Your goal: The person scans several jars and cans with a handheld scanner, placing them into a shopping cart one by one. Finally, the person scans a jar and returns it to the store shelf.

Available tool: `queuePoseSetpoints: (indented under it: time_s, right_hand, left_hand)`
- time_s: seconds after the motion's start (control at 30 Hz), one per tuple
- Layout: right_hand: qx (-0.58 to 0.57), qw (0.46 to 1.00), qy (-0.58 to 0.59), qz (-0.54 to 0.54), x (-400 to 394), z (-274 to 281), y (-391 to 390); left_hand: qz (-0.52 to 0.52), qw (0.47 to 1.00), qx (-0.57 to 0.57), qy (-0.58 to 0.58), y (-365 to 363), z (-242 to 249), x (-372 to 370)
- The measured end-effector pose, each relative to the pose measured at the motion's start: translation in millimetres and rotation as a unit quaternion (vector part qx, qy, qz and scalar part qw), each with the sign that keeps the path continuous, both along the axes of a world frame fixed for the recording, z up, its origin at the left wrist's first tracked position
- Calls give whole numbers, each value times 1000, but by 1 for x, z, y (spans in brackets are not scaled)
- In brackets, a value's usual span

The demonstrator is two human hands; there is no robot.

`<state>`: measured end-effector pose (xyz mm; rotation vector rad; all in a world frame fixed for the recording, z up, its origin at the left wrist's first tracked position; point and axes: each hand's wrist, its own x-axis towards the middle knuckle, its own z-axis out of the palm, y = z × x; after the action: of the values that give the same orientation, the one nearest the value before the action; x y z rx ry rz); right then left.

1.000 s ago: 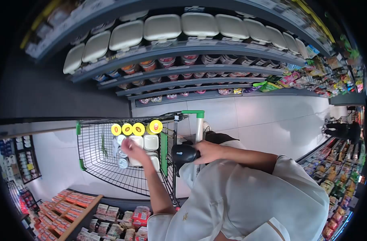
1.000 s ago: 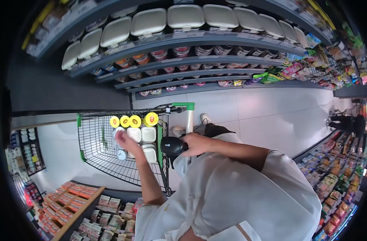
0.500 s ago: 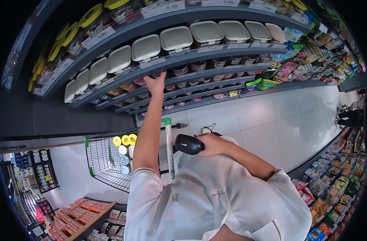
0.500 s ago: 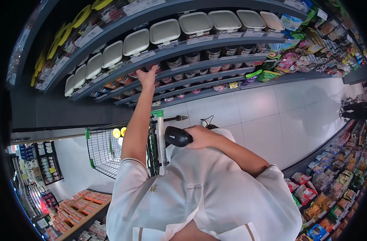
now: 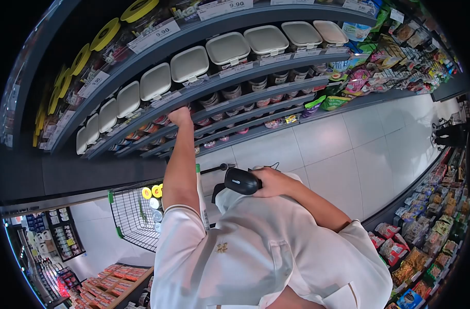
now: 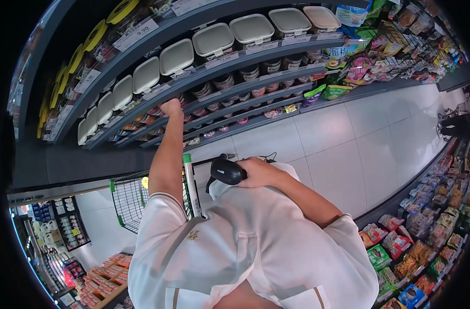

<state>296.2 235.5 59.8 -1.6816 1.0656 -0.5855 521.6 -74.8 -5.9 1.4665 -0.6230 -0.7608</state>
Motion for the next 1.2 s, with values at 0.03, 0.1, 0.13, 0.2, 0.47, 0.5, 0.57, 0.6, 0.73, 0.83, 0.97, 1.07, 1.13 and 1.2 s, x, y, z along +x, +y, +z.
queuePoseSetpoints:
  time_s: [0.03, 0.1, 0.13, 0.2, 0.47, 0.5, 0.57, 0.6, 0.73, 0.83, 0.97, 1.07, 1.13, 1.2]
  right_hand:
    - [3, 1000, -5, -1, -3, 1, -2]
    - [10, 1000, -15, -2, -7, 5, -6]
    - [15, 1000, -15, 0, -9, 6, -8]
    - [27, 999, -16, 6, -12, 7, -12]
    - [57, 998, -32, 5, -17, 16, -28]
    - [60, 998, -35, 0, -17, 18, -31]
    - [52, 998, -36, -1, -19, 15, -34]
    - [49, 998, -37, -1, -19, 14, -35]
    - [95, 982, -143, -79, -19, 14, -41]
    - [152, 946, -235, -163, -14, 8, -46]
    - [144, 924, -304, -183, -12, 23, -62]
    - [159, 914, -337, -163, -4, 32, -65]
    - [170, 921, -320, -141, 2, 38, -61]
    - [188, 922, -315, -128, 7, 40, -56]
  left_hand:
    - [-10, 1000, 3, -3, -5, -2, 1]
    - [4, 1000, 11, -20, -6, -3, 0]
    - [12, 999, 16, -29, -3, -1, -1]
    - [-8, 998, -25, -65, 5, 3, -3]
    - [-59, 993, -96, -36, 42, -10, 6]
    - [-67, 994, -85, -5, 55, 7, -2]
    - [-80, 994, -69, 22, 70, 14, -4]
    - [-84, 994, -64, 17, 75, 10, -1]
    - [-130, 989, -8, 62, 111, 15, 2]
    - [-214, 959, 0, 188, 142, 26, 5]
    - [-302, 880, 13, 366, 186, 43, 12]
    - [-332, 836, 22, 436, 218, 58, 15]
    - [-330, 831, 4, 448, 232, 69, 14]
    - [-355, 852, -19, 385, 242, 74, 16]
